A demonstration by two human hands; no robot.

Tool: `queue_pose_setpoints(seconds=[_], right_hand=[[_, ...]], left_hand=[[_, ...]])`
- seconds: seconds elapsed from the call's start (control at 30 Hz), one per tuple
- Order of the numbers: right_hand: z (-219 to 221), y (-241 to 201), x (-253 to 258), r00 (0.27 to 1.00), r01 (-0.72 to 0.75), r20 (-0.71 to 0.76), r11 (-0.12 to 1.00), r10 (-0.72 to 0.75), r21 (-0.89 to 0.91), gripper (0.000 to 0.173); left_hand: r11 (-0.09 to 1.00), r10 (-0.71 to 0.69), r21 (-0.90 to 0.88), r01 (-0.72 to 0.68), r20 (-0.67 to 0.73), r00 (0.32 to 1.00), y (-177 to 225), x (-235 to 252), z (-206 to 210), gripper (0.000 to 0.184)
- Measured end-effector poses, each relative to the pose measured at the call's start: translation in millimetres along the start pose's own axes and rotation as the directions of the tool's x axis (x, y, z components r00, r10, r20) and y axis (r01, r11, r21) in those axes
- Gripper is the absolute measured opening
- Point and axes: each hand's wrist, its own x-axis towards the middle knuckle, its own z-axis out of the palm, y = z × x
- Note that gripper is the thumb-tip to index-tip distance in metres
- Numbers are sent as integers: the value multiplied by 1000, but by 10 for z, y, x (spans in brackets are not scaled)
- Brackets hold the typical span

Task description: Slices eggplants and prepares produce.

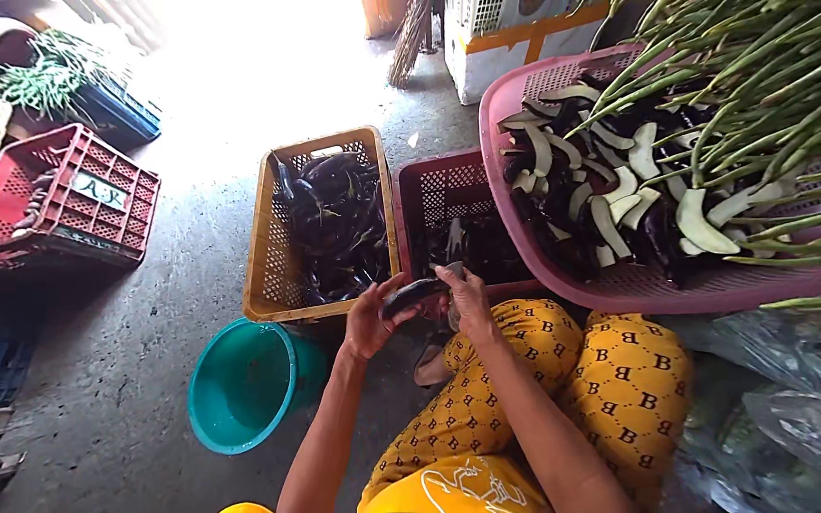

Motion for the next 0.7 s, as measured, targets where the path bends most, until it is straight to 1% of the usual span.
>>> queue_pose_setpoints(seconds=[0.03,0.07,0.1,0.13,0.17,0.2,0.23,0.27,0.3,0.33,0.37,0.4,0.43,0.47,0.53,0.6,0.63,0.7], right_hand=[[-4,-6,12,999,-27,-39,999,29,41,17],[-7,-10,20,996,-59,-58,996,63,70,18],[-6,-7,24,994,-86,-62,993,92,83,19],[-3,1,25,993,-104,-55,992,108,72,21],[0,14,24,994,-106,-32,994,106,30,23],[6,36,10,996,-84,1,996,84,-41,26],[18,66,-17,999,-31,36,989,37,-147,30],[34,97,-57,997,57,70,957,-38,-285,35],[44,128,-103,986,162,100,879,-130,-448,39],[47,155,-158,967,253,139,761,-212,-597,42],[53,187,-224,940,331,185,635,-287,-697,43],[61,239,-280,902,404,238,510,-360,-759,43],[69,313,-314,858,463,286,401,-426,-790,42],[77,394,-332,812,509,324,316,-485,-801,41],[98,529,-334,715,568,365,191,-597,-800,37],[113,599,-310,632,588,374,106,-679,-802,32],[116,603,-308,623,584,374,90,-688,-807,31],[112,591,-315,646,564,374,84,-666,-822,31]], left_hand=[[996,74,-56,-72,37,997,-21,4,-46,68],[990,134,-54,-130,76,988,-46,16,-68,74],[984,177,20,-179,78,981,-64,40,-44,84],[963,204,163,-213,68,977,-77,82,10,87],[916,245,312,-251,58,968,-100,135,57,83],[870,291,415,-268,9,957,-125,204,103,75],[865,336,421,-272,-84,938,-142,292,167,57],[906,334,339,-254,-204,920,-127,390,245,37],[952,284,205,-227,-323,903,-88,498,320,26],[979,203,58,-198,-428,881,-32,600,391,28],[981,117,-76,-178,-496,860,22,693,435,35],[972,64,-162,-170,-515,855,54,773,436,39],[963,43,-205,-172,-518,854,66,840,427,41],[958,39,-223,-183,-529,848,72,891,431,40],[950,27,-241,-197,-567,823,99,950,488,36],[942,-2,-271,-198,-596,803,136,980,543,31],[938,-14,-285,-199,-604,797,150,988,565,29],[933,-28,-300,-199,-611,791,165,991,603,27]])
